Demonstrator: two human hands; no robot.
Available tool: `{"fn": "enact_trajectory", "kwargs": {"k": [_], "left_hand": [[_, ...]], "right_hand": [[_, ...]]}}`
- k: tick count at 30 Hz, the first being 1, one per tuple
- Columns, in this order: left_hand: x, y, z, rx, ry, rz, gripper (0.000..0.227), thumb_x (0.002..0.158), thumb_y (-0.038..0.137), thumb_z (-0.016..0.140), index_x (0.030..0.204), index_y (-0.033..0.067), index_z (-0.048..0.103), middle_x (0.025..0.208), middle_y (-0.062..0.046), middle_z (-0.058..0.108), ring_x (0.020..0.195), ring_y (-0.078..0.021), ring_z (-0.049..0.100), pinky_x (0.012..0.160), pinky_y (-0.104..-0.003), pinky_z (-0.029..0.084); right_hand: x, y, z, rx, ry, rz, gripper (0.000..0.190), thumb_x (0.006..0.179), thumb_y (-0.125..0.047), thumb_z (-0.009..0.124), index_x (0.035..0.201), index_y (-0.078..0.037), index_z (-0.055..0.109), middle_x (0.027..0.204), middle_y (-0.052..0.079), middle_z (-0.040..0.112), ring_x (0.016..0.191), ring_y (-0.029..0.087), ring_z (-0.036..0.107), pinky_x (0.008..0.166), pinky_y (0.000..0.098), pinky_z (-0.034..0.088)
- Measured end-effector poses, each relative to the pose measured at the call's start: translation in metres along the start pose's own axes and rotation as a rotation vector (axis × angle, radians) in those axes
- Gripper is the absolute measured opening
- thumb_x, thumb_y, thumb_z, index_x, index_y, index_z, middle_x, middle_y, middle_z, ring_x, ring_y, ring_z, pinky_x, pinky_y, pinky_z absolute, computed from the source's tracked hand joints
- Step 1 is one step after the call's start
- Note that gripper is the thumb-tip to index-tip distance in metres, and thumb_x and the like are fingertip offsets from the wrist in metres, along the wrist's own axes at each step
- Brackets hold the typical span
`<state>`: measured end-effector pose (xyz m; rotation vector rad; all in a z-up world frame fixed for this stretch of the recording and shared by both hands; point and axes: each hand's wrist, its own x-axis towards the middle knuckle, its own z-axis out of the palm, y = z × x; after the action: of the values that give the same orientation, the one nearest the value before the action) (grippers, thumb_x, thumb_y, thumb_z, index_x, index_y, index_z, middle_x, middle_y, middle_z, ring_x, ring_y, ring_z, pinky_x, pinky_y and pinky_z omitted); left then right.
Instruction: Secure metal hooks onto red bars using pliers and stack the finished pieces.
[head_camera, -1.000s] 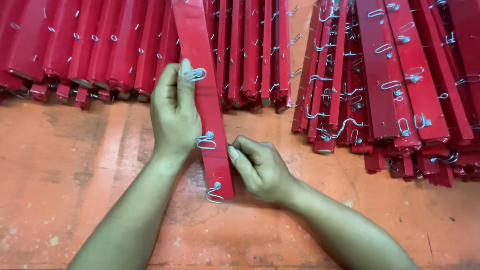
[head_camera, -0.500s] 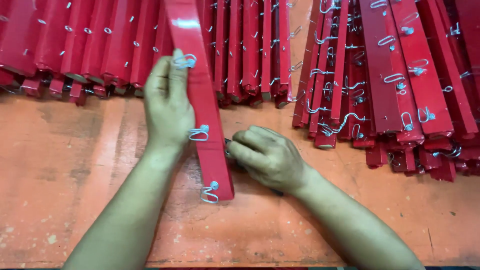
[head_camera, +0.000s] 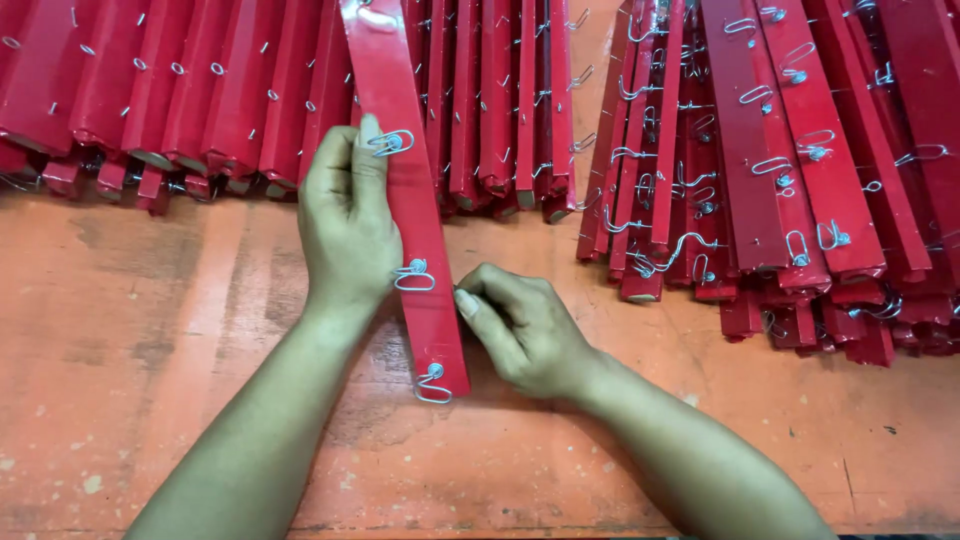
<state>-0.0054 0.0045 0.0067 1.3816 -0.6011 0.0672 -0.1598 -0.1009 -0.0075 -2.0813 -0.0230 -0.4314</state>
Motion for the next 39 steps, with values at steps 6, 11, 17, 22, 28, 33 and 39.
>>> {"fn": "enact_trajectory", "kwargs": {"k": [6,11,17,22,28,33,39], "left_hand": [[-0.004,0.012,0.005,0.076,0.057,0.085,0.03,0.112,0.021,0.047,0.089,0.0061,0.057,0.065,-0.007,0.04,0.069,-0.0141,0.045,0.069,-0.03,0.046],[-0.004,0.008,0.004,0.056,0.044,0.084,0.03,0.113,0.021,0.047,0.09,0.0052,0.058,0.067,-0.005,0.04,0.07,-0.0141,0.044,0.068,-0.03,0.044],[0.003,-0.007,-0.002,-0.034,0.04,0.022,0.032,0.112,0.023,0.046,0.085,0.0099,0.056,0.066,0.003,0.044,0.065,-0.008,0.043,0.064,-0.022,0.04],[0.002,-0.011,0.003,-0.088,0.005,-0.013,0.032,0.111,0.024,0.047,0.082,0.0121,0.055,0.065,0.005,0.043,0.063,-0.0066,0.041,0.06,-0.02,0.037],[-0.002,-0.021,0.006,-0.096,0.012,-0.1,0.032,0.109,0.025,0.05,0.08,0.0137,0.057,0.059,0.004,0.047,0.056,-0.0062,0.042,0.055,-0.019,0.039],[-0.003,-0.021,0.006,-0.026,0.04,-0.097,0.034,0.111,0.029,0.049,0.082,0.0126,0.058,0.057,0.0,0.048,0.057,-0.0084,0.046,0.056,-0.022,0.041],[-0.006,-0.007,0.006,0.018,0.087,-0.034,0.035,0.112,0.027,0.048,0.081,0.0111,0.055,0.059,-0.004,0.044,0.06,-0.0121,0.045,0.062,-0.027,0.044]], "right_hand": [[0.003,0.006,0.005,0.294,-0.006,0.421,0.025,0.099,-0.018,0.053,0.082,-0.005,0.064,0.053,0.003,0.049,0.051,0.012,0.049,0.045,0.0255,0.04],[0.003,0.005,-0.003,0.344,-0.007,0.385,0.025,0.099,-0.016,0.051,0.082,-0.003,0.064,0.053,0.005,0.05,0.051,0.012,0.048,0.045,0.025,0.04],[0.007,0.005,-0.014,-0.276,-0.004,-0.363,0.021,0.102,-0.016,0.051,0.107,-0.001,0.066,0.082,0.019,0.064,0.069,0.04,0.065,0.055,0.0437,0.055],[0.01,0.014,-0.016,-0.533,0.056,-0.691,0.028,0.105,-0.018,0.045,0.106,-0.004,0.069,0.093,0.016,0.061,0.067,0.033,0.059,0.056,0.0408,0.052],[0.008,0.017,-0.012,-0.527,0.04,-0.713,0.034,0.103,-0.02,0.041,0.091,-0.006,0.069,0.079,0.01,0.057,0.061,0.029,0.055,0.055,0.0366,0.05],[0.0,0.02,0.0,-0.157,0.026,-0.292,0.024,0.102,-0.021,0.05,0.089,-0.006,0.063,0.065,0.011,0.052,0.057,0.038,0.058,0.048,0.043,0.05],[-0.005,0.023,0.002,-0.064,0.091,-0.114,0.023,0.098,-0.022,0.056,0.08,-0.009,0.063,0.051,0.011,0.049,0.045,0.03,0.053,0.043,0.0365,0.045]]}}
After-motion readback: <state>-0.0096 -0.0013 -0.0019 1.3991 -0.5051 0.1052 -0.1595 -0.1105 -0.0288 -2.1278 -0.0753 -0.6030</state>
